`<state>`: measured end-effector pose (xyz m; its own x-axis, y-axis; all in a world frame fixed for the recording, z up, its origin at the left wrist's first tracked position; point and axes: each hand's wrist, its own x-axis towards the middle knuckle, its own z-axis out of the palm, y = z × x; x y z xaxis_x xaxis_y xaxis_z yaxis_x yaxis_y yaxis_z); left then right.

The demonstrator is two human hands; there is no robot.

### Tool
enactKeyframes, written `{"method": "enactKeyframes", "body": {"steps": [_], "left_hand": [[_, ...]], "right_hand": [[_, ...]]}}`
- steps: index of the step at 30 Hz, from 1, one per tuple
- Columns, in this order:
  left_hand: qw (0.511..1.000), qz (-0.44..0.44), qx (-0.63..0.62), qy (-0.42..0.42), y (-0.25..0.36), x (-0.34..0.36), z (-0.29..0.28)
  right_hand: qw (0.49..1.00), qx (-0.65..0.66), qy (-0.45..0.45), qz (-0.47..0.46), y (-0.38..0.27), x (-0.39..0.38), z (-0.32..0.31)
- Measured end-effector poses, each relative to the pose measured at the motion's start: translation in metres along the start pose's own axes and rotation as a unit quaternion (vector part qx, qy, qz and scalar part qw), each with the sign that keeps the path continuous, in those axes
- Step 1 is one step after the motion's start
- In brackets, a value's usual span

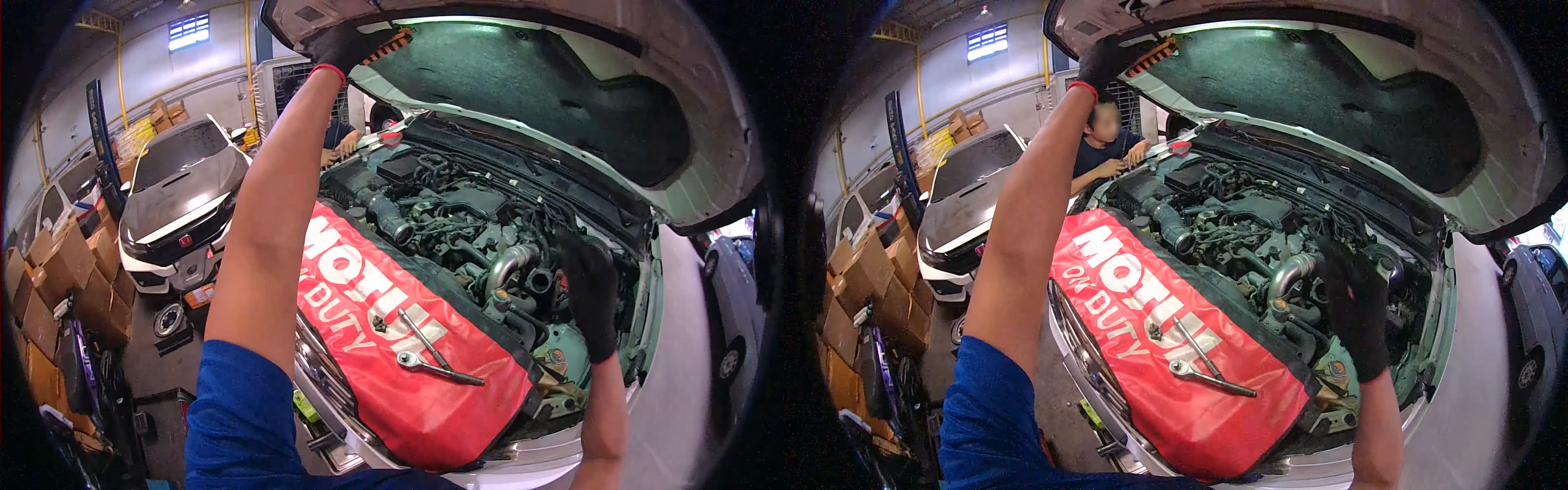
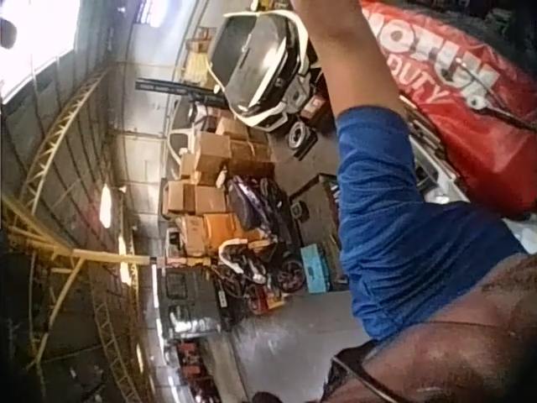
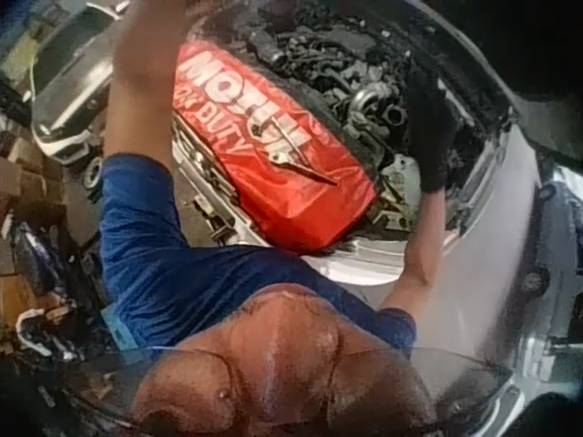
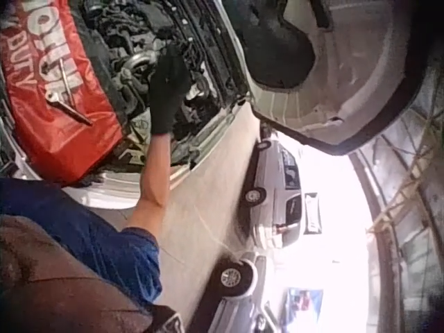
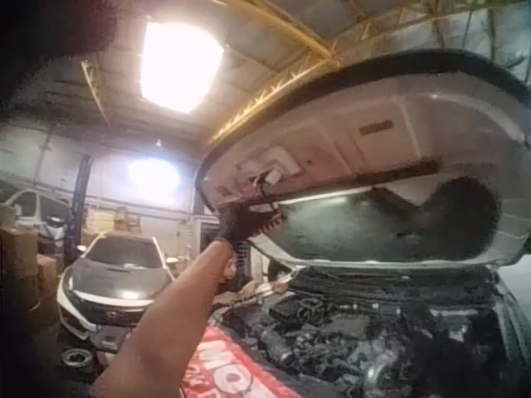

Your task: Repairing and inspecting a car engine by removing components with a socket wrench and using a flashlight.

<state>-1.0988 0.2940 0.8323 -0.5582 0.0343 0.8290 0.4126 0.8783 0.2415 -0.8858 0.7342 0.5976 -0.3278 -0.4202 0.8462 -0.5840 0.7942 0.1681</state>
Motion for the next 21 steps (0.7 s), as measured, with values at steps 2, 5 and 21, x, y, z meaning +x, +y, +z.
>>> {"method": "enactKeyframes", "body": {"steps": [2,5,21], "left_hand": [[0.988,0.077,-0.134,-0.006,-0.012,0.012,0.014],[0.984,0.106,-0.137,0.040,-0.020,0.026,0.026],[0.949,0.226,-0.005,0.220,-0.006,-0.005,0.008]], "right_hand": [[0.994,0.080,0.069,0.005,-0.033,0.054,0.022],[0.966,0.202,0.159,-0.014,-0.067,0.155,0.062],[0.967,0.053,0.172,-0.182,-0.027,0.395,0.186]]}}
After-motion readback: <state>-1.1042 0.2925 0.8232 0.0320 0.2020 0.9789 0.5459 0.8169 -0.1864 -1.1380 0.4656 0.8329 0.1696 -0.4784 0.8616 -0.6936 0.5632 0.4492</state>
